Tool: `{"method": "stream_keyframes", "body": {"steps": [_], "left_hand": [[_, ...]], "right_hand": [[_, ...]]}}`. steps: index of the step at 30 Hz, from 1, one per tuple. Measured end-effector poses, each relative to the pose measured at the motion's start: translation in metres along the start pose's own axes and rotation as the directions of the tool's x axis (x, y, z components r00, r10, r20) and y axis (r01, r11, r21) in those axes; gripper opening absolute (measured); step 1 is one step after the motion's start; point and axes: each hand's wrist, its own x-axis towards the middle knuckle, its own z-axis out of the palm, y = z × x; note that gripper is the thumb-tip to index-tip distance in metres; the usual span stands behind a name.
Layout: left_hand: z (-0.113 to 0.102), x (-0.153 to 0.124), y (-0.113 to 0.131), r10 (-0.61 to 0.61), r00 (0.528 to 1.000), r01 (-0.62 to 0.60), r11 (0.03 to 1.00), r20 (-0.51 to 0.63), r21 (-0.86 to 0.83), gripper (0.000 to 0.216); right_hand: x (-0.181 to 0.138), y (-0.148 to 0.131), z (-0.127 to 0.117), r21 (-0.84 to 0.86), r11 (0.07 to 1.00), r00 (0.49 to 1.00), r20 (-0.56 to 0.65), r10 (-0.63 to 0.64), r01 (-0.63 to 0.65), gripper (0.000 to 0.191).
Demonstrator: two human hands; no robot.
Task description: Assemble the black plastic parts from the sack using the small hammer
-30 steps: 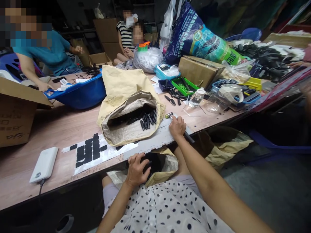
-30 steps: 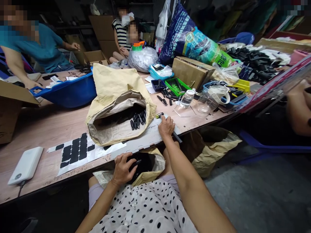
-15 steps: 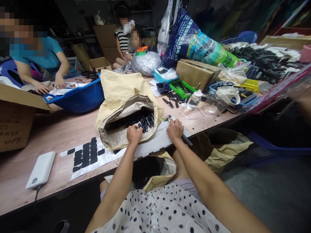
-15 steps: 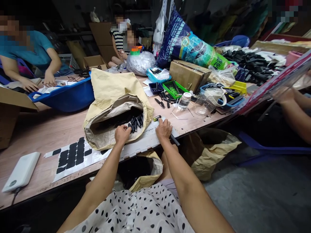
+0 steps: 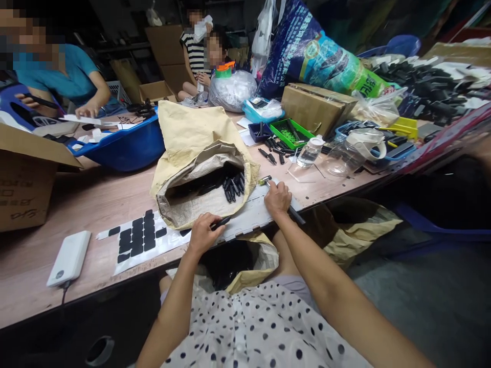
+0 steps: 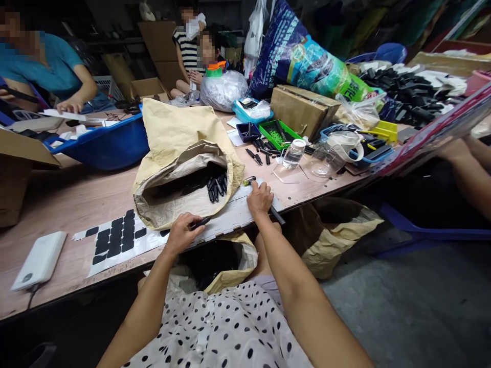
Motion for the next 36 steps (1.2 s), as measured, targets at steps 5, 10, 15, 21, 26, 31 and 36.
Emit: {"method": "stream_keyframes", "body": {"steps": [5, 10, 15, 21, 26, 31, 36], "left_hand": [[0.004, -0.011, -0.012, 0.0, 0.999, 0.0, 1.0, 0.033, -0.011, 0.011], [0.009, -0.008, -0.013, -0.001, 1.0, 0.001, 1.0, 0.011, 0.012, 0.014], [0.012, -0.008, -0.012, 0.006, 1.0, -0.006, 1.0, -0.003, 0.002, 0.012], [0.015, -0.006, -0.015, 0.001, 1.0, -0.002, 0.999, -0.005, -0.052, 0.013], [0.017, -0.006, -0.017, -0.007, 1.0, 0.008, 0.998, 0.019, -0.062, 0.013], [0.017, -0.005, -0.015, -0.02, 1.0, 0.021, 0.998, 0.018, -0.06, 0.012], [0.018, -0.005, -0.016, -0.014, 1.0, 0.014, 0.998, 0.01, -0.057, 0.013]], "right_hand": [[0.003, 0.002, -0.006, 0.07, 0.997, 0.999, 0.027, 0.02, -0.021, 0.04], [-0.014, 0.003, -0.023, 0.28, 0.958, 0.995, -0.063, 0.074, -0.053, 0.044], [-0.07, -0.009, -0.039, 0.571, 0.794, 0.975, -0.183, -0.123, 0.208, 0.043], [-0.121, -0.029, -0.038, 0.619, 0.672, 0.879, -0.064, -0.473, 0.406, 0.037], [-0.125, -0.036, -0.041, 0.51, 0.731, 0.862, -0.041, -0.505, 0.453, 0.04], [-0.126, -0.039, -0.042, 0.417, 0.757, 0.823, 0.036, -0.568, 0.504, 0.038], [-0.12, -0.036, -0.044, 0.385, 0.805, 0.869, 0.011, -0.494, 0.452, 0.04]]}}
